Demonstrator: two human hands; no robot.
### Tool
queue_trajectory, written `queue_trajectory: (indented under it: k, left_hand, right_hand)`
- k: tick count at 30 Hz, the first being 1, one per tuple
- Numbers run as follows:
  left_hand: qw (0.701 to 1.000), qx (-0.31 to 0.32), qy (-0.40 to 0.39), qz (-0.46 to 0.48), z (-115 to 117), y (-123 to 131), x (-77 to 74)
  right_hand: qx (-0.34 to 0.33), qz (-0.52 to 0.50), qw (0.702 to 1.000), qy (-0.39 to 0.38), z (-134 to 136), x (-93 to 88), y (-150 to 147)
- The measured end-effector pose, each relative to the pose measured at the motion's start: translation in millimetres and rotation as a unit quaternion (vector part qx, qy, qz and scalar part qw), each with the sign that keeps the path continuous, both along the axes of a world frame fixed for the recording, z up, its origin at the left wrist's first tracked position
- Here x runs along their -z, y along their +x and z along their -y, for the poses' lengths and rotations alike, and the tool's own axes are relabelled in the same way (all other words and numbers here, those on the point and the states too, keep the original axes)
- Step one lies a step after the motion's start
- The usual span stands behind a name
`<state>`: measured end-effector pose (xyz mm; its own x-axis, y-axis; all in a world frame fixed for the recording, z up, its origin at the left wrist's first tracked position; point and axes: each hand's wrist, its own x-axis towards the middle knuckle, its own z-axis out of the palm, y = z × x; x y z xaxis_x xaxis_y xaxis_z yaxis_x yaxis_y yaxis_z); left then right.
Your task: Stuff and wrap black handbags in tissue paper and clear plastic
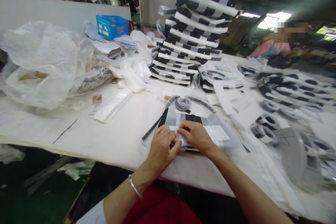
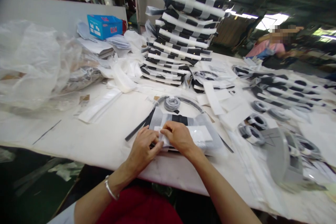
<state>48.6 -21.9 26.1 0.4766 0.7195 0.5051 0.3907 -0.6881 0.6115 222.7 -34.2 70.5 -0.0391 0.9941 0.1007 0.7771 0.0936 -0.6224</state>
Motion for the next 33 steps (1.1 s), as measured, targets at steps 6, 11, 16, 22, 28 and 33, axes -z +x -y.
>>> queue_trajectory:
  k: [6,11,16,22,28,33]
  left_hand:
    - [0.998,-0.041,0.044,-0.014,-2,8,5.1]
    - [0.986,-0.038,0.152,-0.061,4,2,-1.0]
    - [0.965,-0.022,0.223,-0.133,21,-2,-5.5]
    - [0.953,-0.014,0.249,-0.171,25,1,4.1]
    - [0.951,-0.015,0.247,-0.185,22,0,7.1]
    - [0.949,-0.013,0.249,-0.194,22,-2,5.7]
  right_hand:
    - [0.020,0.007,1.000,0.007,-2,10.4,1]
    - [0.016,0.019,1.000,0.012,-3,14.4,2]
    - [0.022,0.019,0.999,0.024,-2,16.1,1]
    - [0.048,0.054,0.997,0.036,-3,15.4,-4]
    - [0.079,0.015,0.993,0.084,1,-6.1,3]
    - [0.239,-0.025,0.949,0.207,60,-46.4,71]
